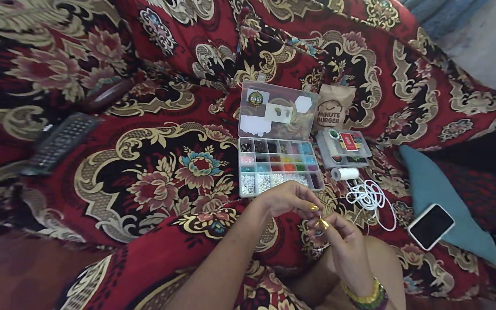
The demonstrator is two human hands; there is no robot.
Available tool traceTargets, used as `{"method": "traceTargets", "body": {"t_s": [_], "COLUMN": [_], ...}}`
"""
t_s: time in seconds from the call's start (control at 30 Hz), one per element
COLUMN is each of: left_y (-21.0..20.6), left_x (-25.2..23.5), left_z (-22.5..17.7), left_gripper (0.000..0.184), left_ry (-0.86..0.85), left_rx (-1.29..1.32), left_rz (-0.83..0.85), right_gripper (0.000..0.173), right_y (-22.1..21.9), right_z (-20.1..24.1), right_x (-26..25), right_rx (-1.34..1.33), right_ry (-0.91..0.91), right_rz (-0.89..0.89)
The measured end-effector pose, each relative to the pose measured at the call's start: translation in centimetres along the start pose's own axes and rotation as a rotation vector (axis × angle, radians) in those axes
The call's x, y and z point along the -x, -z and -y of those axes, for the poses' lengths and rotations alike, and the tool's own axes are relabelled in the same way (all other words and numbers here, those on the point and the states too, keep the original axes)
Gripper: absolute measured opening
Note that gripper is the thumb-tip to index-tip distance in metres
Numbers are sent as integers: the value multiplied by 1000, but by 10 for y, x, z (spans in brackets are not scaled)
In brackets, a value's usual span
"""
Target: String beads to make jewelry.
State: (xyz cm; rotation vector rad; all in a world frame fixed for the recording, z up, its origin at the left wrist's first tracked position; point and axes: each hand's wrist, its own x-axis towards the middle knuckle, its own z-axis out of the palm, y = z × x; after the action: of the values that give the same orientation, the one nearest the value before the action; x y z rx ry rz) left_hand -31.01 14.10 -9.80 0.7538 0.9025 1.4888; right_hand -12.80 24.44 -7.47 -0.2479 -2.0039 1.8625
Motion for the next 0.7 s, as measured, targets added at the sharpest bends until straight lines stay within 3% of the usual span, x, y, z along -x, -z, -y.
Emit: {"method": "traceTargets", "body": {"t_s": [0.7], "left_y": [-3], "left_x": [-3], "left_z": [2], "left_gripper": [20], "left_ry": [30], "left_rx": [-12], "left_rz": [-13], "right_gripper": [17], "right_y": [0], "right_z": [-2], "right_x": [1], "right_rx": [7], "right_ry": [-24], "right_rz": [-24]}}
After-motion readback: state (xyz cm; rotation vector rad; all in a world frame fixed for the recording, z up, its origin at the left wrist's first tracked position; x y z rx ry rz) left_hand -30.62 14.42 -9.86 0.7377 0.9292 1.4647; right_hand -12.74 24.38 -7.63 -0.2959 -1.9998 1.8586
